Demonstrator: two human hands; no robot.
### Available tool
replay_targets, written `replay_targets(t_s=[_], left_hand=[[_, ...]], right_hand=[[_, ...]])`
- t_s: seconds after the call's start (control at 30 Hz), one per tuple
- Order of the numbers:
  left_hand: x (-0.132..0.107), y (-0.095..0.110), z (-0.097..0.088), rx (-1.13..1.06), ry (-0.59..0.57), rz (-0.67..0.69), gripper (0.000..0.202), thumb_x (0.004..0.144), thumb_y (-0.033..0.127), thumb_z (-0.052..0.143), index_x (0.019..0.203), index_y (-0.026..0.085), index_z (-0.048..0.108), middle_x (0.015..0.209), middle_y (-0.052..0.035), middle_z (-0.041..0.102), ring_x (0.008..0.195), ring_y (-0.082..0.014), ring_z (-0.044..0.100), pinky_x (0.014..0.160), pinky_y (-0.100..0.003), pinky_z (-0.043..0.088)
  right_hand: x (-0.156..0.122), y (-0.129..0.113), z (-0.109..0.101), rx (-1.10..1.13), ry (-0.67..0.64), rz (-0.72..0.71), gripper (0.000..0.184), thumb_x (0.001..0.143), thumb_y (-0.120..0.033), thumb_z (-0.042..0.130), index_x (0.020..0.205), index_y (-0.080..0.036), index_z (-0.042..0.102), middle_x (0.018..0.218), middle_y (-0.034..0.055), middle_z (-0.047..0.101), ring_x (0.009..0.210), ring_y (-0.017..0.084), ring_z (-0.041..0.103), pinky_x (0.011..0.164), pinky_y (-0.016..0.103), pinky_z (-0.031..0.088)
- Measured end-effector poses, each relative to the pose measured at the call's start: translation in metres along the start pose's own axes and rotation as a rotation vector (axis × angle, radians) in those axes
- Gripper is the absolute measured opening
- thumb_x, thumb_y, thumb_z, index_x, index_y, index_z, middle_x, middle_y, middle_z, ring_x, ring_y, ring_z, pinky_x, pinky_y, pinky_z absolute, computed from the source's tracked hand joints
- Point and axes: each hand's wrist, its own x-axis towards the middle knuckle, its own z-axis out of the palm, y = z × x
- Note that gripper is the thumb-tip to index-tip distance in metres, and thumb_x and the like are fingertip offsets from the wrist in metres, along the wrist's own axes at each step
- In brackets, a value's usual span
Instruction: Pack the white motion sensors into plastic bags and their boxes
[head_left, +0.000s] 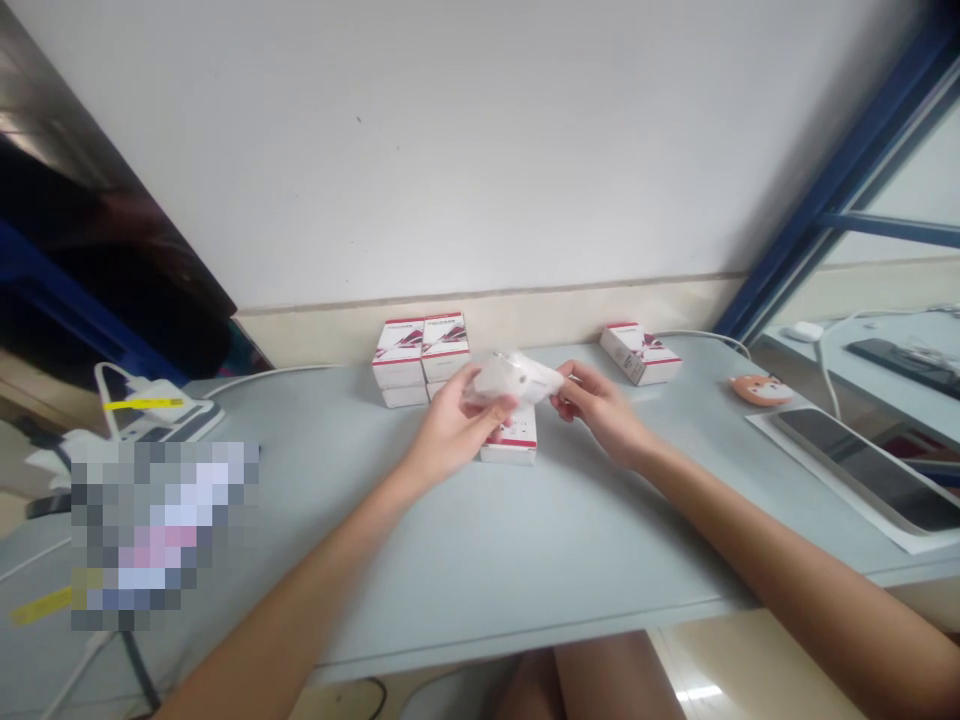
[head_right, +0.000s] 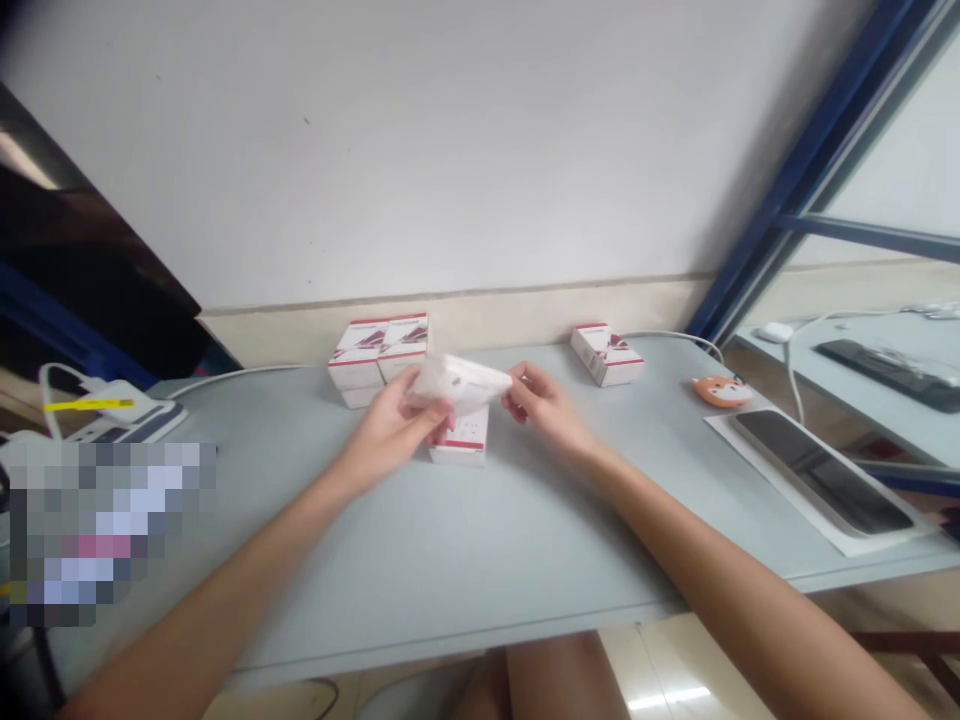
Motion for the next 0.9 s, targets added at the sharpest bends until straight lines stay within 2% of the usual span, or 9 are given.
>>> replay_targets(t_s=[0.1, 0.2, 0.3, 0.47, 0.73, 0.9], left_hand=[[-0.0011, -0.0041, 0.0010, 0.210, 0.110, 0.119, 0.043, 0.088, 0.060, 0.078, 0.102, 0.021, 0.067, 0.095, -0.0045, 0.073, 0.086, -0.0199, 0.068, 0.073, -0.028, 0.049], [-0.0037, -0.0064, 0.0031, 0.291, 0.142, 0.070, 0.045, 0.090, 0.063, 0.073, 0.103, 0.020, 0.069, 0.099, -0.0061, 0.075, 0.089, -0.0222, 0.069, 0.074, -0.029, 0.050], [-0.0046, -0.0057, 0.0043, 0.272, 0.151, -0.011, 0.052, 0.092, 0.068, 0.068, 0.104, 0.018, 0.072, 0.098, -0.0077, 0.076, 0.087, -0.0232, 0.069, 0.074, -0.030, 0.050], [-0.0021, -0.0037, 0.0027, 0.237, 0.156, -0.068, 0.057, 0.093, 0.073, 0.060, 0.084, 0.018, 0.066, 0.076, -0.0038, 0.068, 0.072, -0.0196, 0.062, 0.064, -0.029, 0.044], [-0.0020, -0.0069, 0.0026, 0.264, 0.154, -0.057, 0.055, 0.092, 0.073, 0.061, 0.081, 0.019, 0.063, 0.073, -0.0023, 0.066, 0.069, -0.0183, 0.060, 0.062, -0.027, 0.043], [-0.0001, -0.0040, 0.0015, 0.175, 0.136, -0.104, 0.059, 0.091, 0.076, 0.061, 0.075, 0.019, 0.059, 0.069, -0.0012, 0.061, 0.066, -0.0162, 0.056, 0.061, -0.026, 0.041]], right_hand=[[-0.0004, 0.0016, 0.0005, 0.000, 0.003, 0.004, 0.032, 0.097, -0.047, 0.069, 0.081, -0.023, 0.055, 0.074, -0.0028, 0.055, 0.068, 0.014, 0.045, 0.067, 0.030, 0.036], [-0.0006, 0.0038, 0.0003, -0.010, 0.012, -0.017, 0.038, 0.099, -0.055, 0.067, 0.082, -0.023, 0.056, 0.072, -0.0033, 0.053, 0.068, 0.014, 0.045, 0.067, 0.030, 0.036], [-0.0010, 0.0051, 0.0000, -0.028, 0.018, -0.073, 0.040, 0.100, -0.060, 0.065, 0.085, -0.024, 0.055, 0.068, -0.0042, 0.049, 0.067, 0.014, 0.044, 0.066, 0.030, 0.035], [-0.0025, 0.0004, 0.0015, -0.081, 0.007, -0.147, 0.043, 0.099, -0.064, 0.064, 0.087, -0.024, 0.054, 0.068, -0.0044, 0.048, 0.065, 0.014, 0.042, 0.064, 0.030, 0.034], [-0.0005, -0.0003, 0.0003, -0.187, 0.026, -0.181, 0.045, 0.101, -0.065, 0.060, 0.087, -0.023, 0.055, 0.071, -0.0044, 0.051, 0.065, 0.013, 0.043, 0.064, 0.030, 0.035], [-0.0022, -0.0009, 0.0010, -0.189, 0.007, -0.189, 0.044, 0.102, -0.064, 0.059, 0.088, -0.023, 0.055, 0.073, -0.0038, 0.051, 0.067, 0.014, 0.044, 0.064, 0.030, 0.036]])
